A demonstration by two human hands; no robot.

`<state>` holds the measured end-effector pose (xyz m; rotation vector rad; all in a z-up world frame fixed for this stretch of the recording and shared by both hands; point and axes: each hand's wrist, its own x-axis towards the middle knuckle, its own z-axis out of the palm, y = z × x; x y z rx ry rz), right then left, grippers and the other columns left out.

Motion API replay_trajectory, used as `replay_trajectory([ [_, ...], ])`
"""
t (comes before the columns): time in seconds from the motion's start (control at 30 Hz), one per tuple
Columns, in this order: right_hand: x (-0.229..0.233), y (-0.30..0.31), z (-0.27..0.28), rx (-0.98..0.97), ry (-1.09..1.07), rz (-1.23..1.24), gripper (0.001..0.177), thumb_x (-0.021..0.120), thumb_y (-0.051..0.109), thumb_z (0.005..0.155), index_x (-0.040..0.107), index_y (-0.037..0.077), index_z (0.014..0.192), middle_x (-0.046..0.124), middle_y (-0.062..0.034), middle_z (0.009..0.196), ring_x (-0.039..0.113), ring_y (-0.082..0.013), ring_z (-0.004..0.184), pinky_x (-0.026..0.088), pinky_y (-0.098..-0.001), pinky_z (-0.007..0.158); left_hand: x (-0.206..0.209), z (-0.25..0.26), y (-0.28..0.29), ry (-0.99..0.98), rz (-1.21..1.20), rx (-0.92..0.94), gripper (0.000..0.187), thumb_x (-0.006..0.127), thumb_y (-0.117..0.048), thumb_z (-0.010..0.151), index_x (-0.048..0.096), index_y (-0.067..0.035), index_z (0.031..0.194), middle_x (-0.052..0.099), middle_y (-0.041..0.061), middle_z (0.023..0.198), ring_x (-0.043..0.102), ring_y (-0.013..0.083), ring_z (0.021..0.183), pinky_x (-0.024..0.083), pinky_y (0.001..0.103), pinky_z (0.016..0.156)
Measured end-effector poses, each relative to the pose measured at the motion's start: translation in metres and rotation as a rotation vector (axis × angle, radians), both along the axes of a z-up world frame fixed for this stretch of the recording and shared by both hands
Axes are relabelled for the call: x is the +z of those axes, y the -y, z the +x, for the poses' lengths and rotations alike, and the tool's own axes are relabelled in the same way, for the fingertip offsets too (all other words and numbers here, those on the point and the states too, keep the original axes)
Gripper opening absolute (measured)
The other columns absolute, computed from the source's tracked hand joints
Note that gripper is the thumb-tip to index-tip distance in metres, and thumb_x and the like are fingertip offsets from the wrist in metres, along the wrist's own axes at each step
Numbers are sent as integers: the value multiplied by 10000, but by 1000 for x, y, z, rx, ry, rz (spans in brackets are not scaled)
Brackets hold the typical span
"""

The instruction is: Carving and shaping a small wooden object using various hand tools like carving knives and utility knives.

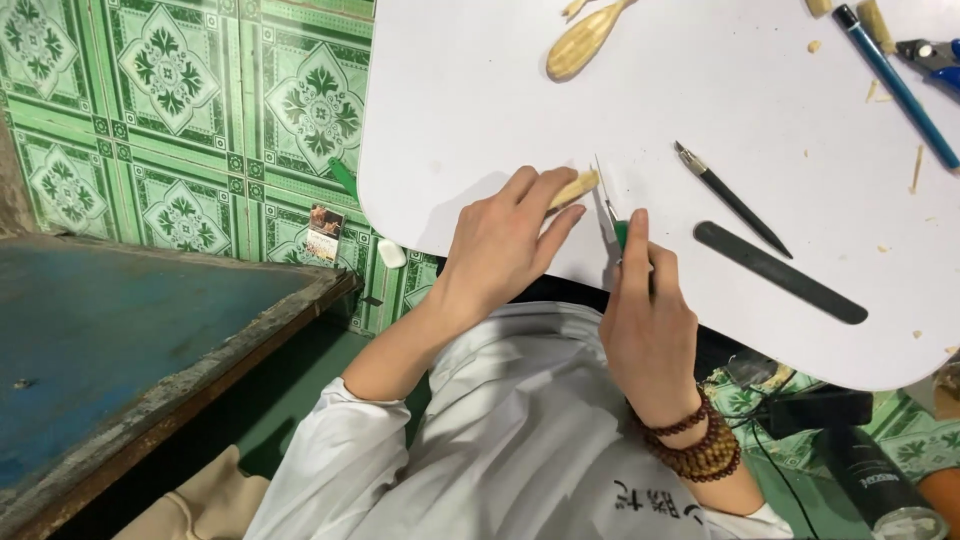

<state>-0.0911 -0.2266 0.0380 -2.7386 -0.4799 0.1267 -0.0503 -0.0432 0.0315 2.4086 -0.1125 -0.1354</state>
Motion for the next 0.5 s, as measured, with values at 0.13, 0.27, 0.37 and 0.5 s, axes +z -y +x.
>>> replay_trajectory([
  [0.13,-14,-2,-5,47,59,-78,578,517,69,1052,355,-32,1598,511,-106,1102,738,-267,764,587,-305,427,14,1,5,-93,-42,18,304,582,-198,1028,556,-39,1286,631,147,797,707,353,612,565,508,560],
  [0.27,-16,-3,-3,76,78,-114,582,596,144,1051,408,-36,1572,507,-91,1031,744,-250,722,570,-293,408,14,4,3,-73,45,-44,240,503,-240,1074,620,-98,1228,620,74,779,691,285,579,575,457,549],
  [0.37,-13,-3,0,96,108,-190,569,592,160,1049,438,-10,1571,506,-63,997,749,-234,712,566,-283,414,13,6,1,-39,88,-75,224,539,-258,1064,623,-112,1210,620,62,781,690,269,579,576,443,548],
  [0.5,-7,-3,6,128,127,-240,574,607,145,1027,469,-5,1564,515,-49,948,716,-170,654,557,-253,441,10,11,3,-56,121,-89,191,527,-219,1063,612,-77,1158,621,82,762,656,262,524,550,419,523],
])
